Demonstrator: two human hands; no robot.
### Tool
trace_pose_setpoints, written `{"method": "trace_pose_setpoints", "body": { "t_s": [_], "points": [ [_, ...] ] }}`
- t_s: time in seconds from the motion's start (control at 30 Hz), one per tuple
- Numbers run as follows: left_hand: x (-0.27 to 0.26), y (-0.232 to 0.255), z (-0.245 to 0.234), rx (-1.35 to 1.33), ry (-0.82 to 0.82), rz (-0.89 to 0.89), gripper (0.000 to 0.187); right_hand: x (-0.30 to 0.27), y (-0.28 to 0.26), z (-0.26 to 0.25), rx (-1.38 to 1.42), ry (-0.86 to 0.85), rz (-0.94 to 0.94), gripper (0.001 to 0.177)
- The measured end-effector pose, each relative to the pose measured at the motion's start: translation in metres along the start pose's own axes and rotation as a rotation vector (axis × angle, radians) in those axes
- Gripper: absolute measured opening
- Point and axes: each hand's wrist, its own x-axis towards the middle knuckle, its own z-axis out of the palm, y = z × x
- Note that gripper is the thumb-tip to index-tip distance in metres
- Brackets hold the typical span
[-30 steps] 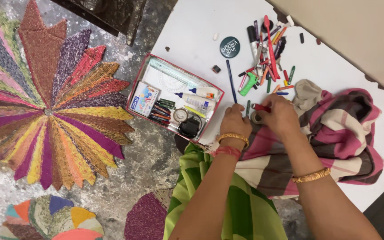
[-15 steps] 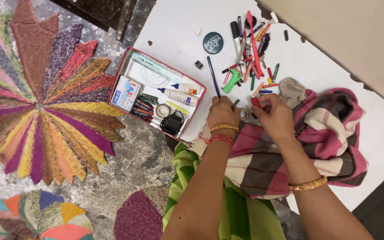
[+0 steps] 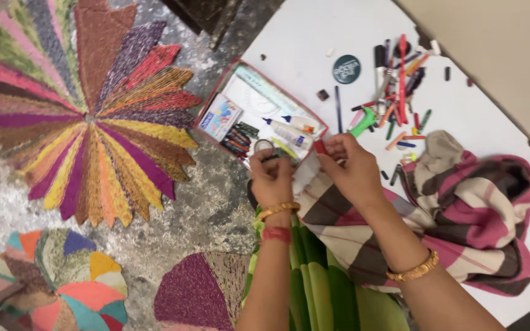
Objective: The person wipes a white surface with a cloth and then organizes various stationery items, including pens, markers, and a protractor, into a red box. The person handles the items one by one, placing them inside the box.
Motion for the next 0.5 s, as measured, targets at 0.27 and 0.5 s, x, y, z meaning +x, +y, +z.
{"method": "trace_pose_setpoints", "body": {
  "t_s": [0.27,0.5],
  "points": [
    [0.079,-0.008,-0.033,0.121,0.113,0.067,0.033,0.023,-0.036,0.059,-0.084,-0.142,-0.115,0.026],
    [0.106,-0.011,-0.031,0.414,0.117,0.193,0.030,0.025,-0.036,0.075,-0.092,-0.138,-0.067,0.027]
  ]
}}
